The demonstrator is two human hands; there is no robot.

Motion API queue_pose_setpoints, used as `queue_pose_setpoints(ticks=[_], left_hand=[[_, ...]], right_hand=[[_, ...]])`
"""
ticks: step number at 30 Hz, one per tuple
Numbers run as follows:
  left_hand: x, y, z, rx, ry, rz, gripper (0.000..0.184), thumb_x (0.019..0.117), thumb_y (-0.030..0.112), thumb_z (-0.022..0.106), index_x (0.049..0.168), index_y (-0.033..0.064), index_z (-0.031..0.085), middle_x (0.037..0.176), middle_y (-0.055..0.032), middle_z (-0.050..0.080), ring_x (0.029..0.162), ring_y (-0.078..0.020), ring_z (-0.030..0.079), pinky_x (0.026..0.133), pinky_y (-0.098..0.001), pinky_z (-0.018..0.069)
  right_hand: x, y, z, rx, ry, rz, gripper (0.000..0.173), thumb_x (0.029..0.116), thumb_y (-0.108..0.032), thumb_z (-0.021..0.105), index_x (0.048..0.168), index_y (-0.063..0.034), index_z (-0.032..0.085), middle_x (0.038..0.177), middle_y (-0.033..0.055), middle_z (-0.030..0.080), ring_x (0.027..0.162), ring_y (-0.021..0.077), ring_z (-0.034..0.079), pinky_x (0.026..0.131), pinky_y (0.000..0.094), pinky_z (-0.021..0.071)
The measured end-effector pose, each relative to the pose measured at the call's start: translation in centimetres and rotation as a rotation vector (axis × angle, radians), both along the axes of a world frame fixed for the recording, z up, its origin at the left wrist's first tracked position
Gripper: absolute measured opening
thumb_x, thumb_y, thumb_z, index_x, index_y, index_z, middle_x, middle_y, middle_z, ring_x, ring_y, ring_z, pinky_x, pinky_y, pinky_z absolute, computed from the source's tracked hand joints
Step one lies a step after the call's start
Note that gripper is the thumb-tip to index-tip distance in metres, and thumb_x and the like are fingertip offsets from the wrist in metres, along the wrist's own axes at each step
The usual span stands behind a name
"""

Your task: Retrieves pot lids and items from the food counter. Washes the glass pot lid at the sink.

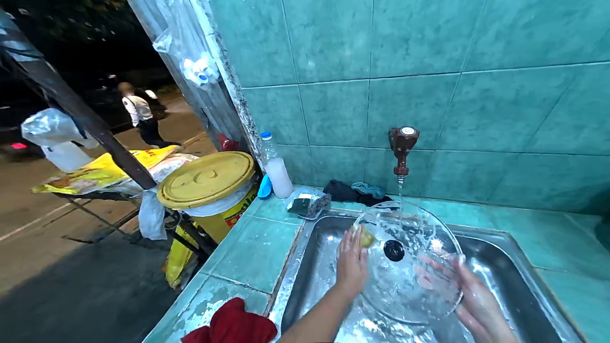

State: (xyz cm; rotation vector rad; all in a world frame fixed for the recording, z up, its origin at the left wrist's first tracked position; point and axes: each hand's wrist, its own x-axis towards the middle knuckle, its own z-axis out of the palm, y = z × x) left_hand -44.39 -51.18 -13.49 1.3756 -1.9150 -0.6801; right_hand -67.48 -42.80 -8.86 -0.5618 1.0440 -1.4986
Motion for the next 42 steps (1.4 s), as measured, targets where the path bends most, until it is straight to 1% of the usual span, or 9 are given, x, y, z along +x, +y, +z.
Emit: queue_pose_setpoints(ticks=[3, 9, 12, 14, 17, 21, 25, 29, 42], left_hand=[[0.8, -4.0, 3.3, 0.055, -0.111, -0.026, 0.053, 0.1078, 0.024, 0.044, 0.159, 0.0142, 0.038, 0.159, -0.0199, 0.040, 0.145, -0.0369, 0.042, 0.118, -0.0539, 0.0369], [3.9, -10.5, 9.5, -0.069, -0.206, 0.205, 0.049, 0.0990, 0.019, 0.065, 0.147, 0.0205, 0.057, 0.154, -0.0165, 0.048, 0.136, -0.0421, 0.049, 0.106, -0.0638, 0.0434], [5.7, -13.7, 10.8, 0.022, -0.318, 0.307, 0.063, 0.1006, 0.029, 0.064, 0.159, 0.0256, 0.039, 0.165, -0.0182, 0.030, 0.143, -0.0478, 0.038, 0.107, -0.0709, 0.0358], [5.4, -14.8, 12.0, 0.157, -0.365, 0.300, 0.076, 0.1000, 0.042, 0.064, 0.164, 0.0229, 0.026, 0.169, -0.0236, 0.015, 0.151, -0.0522, 0.020, 0.114, -0.0757, 0.0198], [2.1, -14.1, 15.0, 0.056, -0.152, 0.136, 0.074, 0.1013, 0.043, 0.062, 0.161, 0.0100, 0.032, 0.163, -0.0235, 0.031, 0.149, -0.0463, 0.031, 0.117, -0.0666, 0.0289], [-4.7, -11.9, 20.6, -0.160, 0.229, -0.298, 0.071, 0.1034, 0.031, 0.060, 0.162, 0.0099, 0.026, 0.160, -0.0191, 0.038, 0.145, -0.0328, 0.042, 0.116, -0.0541, 0.0383], [-8.3, -11.8, 25.0, -0.365, 0.166, -0.464, 0.057, 0.1061, 0.017, 0.055, 0.158, 0.0038, 0.035, 0.153, -0.0221, 0.045, 0.133, -0.0323, 0.053, 0.108, -0.0482, 0.0464], [-8.5, -11.6, 25.8, -0.440, 0.023, -0.450, 0.044, 0.1066, 0.013, 0.054, 0.147, -0.0015, 0.048, 0.130, -0.0219, 0.057, 0.109, -0.0290, 0.063, 0.095, -0.0422, 0.0536], [-10.1, -10.0, 24.9, -0.423, 0.100, -0.186, 0.062, 0.1019, 0.016, 0.064, 0.157, 0.0054, 0.038, 0.140, -0.0236, 0.052, 0.117, -0.0336, 0.062, 0.099, -0.0471, 0.0531]], right_hand=[[-0.3, 0.1, 0.5, 0.022, 0.057, 0.073, 0.060, 0.1132, -0.035, 0.011, 0.133, 0.0022, 0.053, 0.102, 0.0183, 0.076, 0.080, 0.0318, 0.077, 0.068, 0.0443, 0.0656], [-0.3, 0.4, 0.8, 0.106, 0.148, 0.054, 0.061, 0.1139, -0.034, 0.012, 0.128, 0.0025, 0.059, 0.093, 0.0176, 0.076, 0.072, 0.0289, 0.076, 0.065, 0.0421, 0.0644], [-0.4, 0.4, 0.2, 0.099, 0.143, 0.018, 0.060, 0.1138, -0.034, 0.012, 0.130, 0.0029, 0.058, 0.096, 0.0182, 0.076, 0.076, 0.0298, 0.076, 0.066, 0.0426, 0.0648], [-0.4, 0.3, 0.2, 0.093, 0.128, 0.000, 0.061, 0.1138, -0.034, 0.012, 0.131, 0.0034, 0.057, 0.096, 0.0175, 0.076, 0.076, 0.0289, 0.076, 0.067, 0.0415, 0.0646], [-0.3, 0.1, 0.4, 0.087, 0.084, -0.027, 0.063, 0.1136, -0.036, 0.011, 0.128, 0.0031, 0.058, 0.094, 0.0166, 0.076, 0.075, 0.0279, 0.076, 0.066, 0.0413, 0.0643], [0.1, 0.0, 1.0, 0.074, 0.068, -0.079, 0.061, 0.1139, -0.036, 0.013, 0.126, 0.0024, 0.059, 0.092, 0.0138, 0.076, 0.074, 0.0241, 0.076, 0.065, 0.0382, 0.0642], [0.1, -0.3, 0.7, 0.063, 0.016, -0.128, 0.061, 0.1139, -0.037, 0.014, 0.126, 0.0027, 0.059, 0.093, 0.0145, 0.076, 0.075, 0.0241, 0.076, 0.064, 0.0372, 0.0638], [0.0, -0.3, 0.4, 0.052, -0.068, -0.156, 0.062, 0.1138, -0.038, 0.014, 0.127, 0.0033, 0.058, 0.092, 0.0148, 0.076, 0.074, 0.0235, 0.076, 0.061, 0.0353, 0.0634], [1.3, -1.3, 0.1, 0.036, -0.207, -0.203, 0.061, 0.1137, -0.041, 0.016, 0.126, 0.0015, 0.057, 0.090, 0.0136, 0.076, 0.074, 0.0215, 0.076, 0.063, 0.0335, 0.0633]])
